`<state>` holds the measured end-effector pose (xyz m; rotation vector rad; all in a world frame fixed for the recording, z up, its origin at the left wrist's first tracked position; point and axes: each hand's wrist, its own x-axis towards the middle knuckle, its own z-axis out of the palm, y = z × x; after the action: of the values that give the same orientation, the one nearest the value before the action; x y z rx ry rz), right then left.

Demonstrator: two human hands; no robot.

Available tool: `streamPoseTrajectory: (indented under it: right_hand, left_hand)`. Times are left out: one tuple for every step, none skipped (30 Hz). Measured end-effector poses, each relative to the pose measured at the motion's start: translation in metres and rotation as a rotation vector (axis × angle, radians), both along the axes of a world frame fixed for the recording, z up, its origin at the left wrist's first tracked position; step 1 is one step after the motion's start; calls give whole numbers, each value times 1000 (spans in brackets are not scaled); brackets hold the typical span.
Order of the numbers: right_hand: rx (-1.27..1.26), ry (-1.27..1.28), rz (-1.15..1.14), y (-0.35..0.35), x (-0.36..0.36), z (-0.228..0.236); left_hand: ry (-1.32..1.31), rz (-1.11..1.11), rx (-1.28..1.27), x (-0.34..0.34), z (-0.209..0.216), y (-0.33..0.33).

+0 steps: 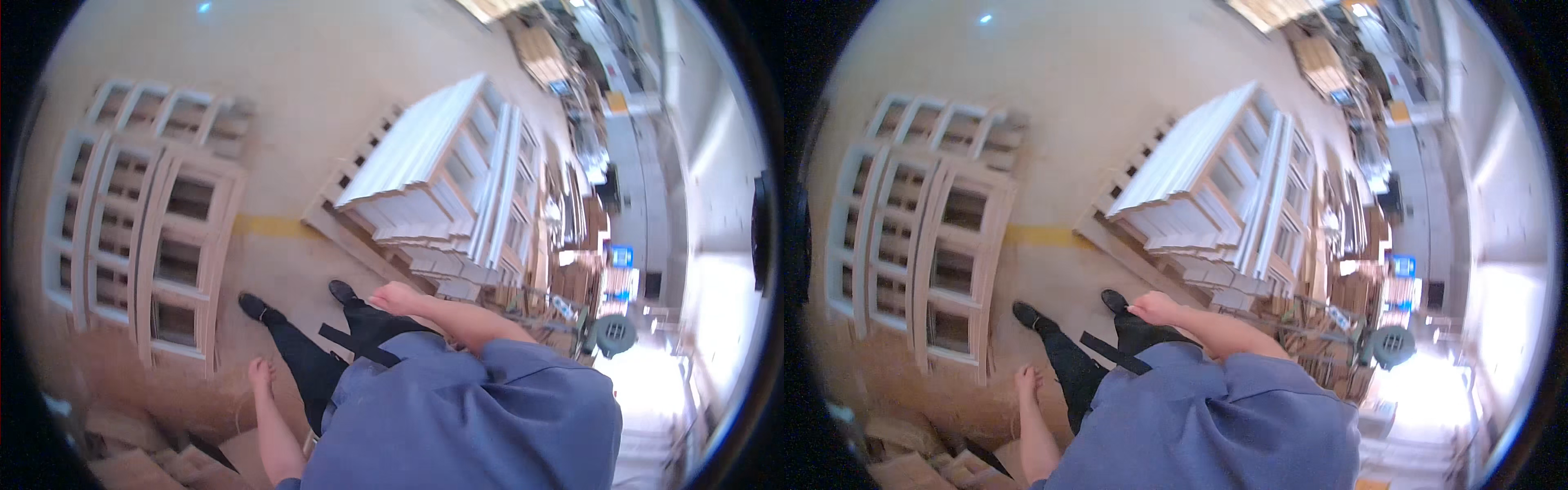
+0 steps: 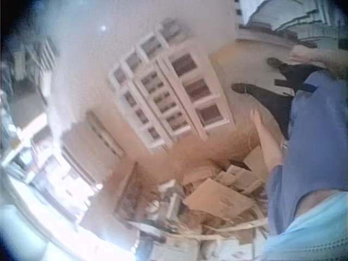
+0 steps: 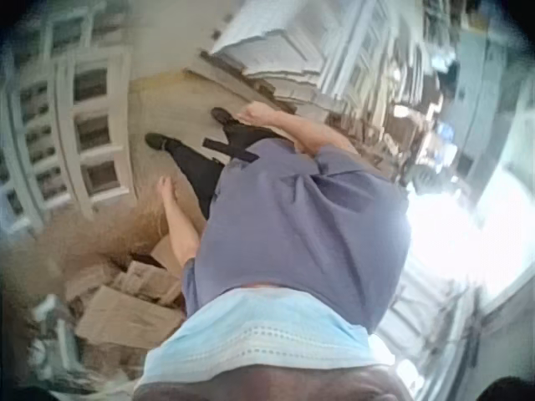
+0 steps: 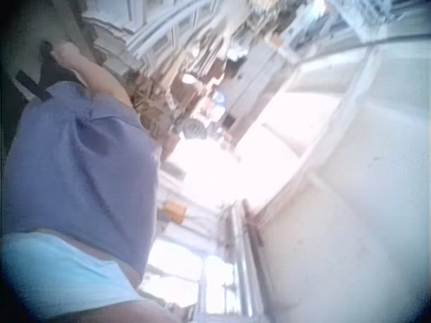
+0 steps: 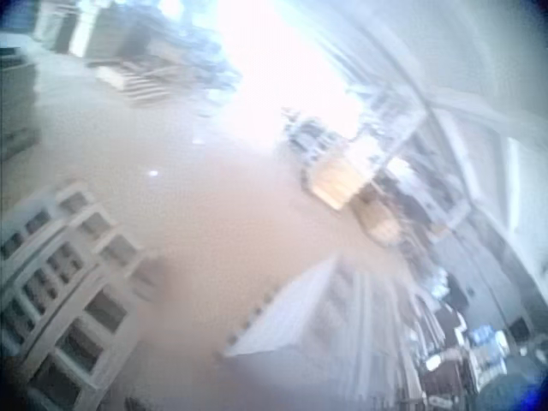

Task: The recorder is seen assembling and inspecting wooden window-like frames on a workbench.

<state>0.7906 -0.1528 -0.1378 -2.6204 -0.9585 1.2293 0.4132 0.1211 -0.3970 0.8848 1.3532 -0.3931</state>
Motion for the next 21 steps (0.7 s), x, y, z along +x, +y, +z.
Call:
streamPoseTrajectory:
  right_hand:
    - [-39, -23, -49, -16, 5, 37]
    - [-73, -35, -86, -37, 16, 72]
    - [41, -154, -99, -65, 28, 96]
    - [158, -268, -107, -99, 45, 114]
    - [-88, -403, 6, -147, 78, 124]
    - [193, -643, -187, -174, 101, 146]
    - [72, -618, -460, -206, 130, 162]
    - [24, -805, -556, -257, 163, 154]
    - [-69, -792, -625, -297, 195, 154]
    - [-155, -771, -685, -335, 227, 149]
    - [-140, -864, -637, -388, 249, 129]
    - [-135, -963, -586, -437, 272, 114]
    - [-117, -948, -592, -468, 293, 113]
    - [-151, -852, -505, -487, 307, 111]
    - [-182, -771, -419, -500, 316, 111]
    - [-219, -708, -435, -509, 326, 110]
    - [-198, -714, -440, -509, 332, 109]
    - [-240, -709, -393, -504, 334, 107]
    - [-279, -692, -337, -498, 330, 105]
    - [-266, -694, -341, -501, 325, 101]
    - [-225, -787, -337, -503, 319, 96]
  left_hand:
    - [6, -22, -21, 0, 6, -1]
    - [23, -31, -36, -3, 11, -3]
    - [18, -48, -19, -7, 18, -7]
    - [6, 21, 7, -13, 26, -14]
    - [-23, 68, 28, -5, 27, -19]
    - [-24, 51, 51, -6, 32, -28]
    - [-19, 63, 77, -7, 37, -36]
    - [-20, 74, 104, -4, 42, -43]
    - [-21, 70, 134, -7, 44, -59]
    - [60, 143, 129, -9, 44, -78]
    - [131, 214, 118, 1, 46, -95]
    - [142, 205, 104, 22, 52, -119]
    - [169, 200, 93, 29, 63, -145]
    - [156, 187, 15, 10, 69, -169]
    - [129, 169, -67, 4, 69, -190]
    - [130, -13, -10, 26, 85, -222]
    - [141, -196, 54, 64, 130, -251]
    - [132, -194, 71, 86, 128, -262]
    - [101, -253, 96, 94, 139, -273]
    - [63, -321, 117, 105, 145, -281]
    - [62, -319, 129, 116, 147, -284]
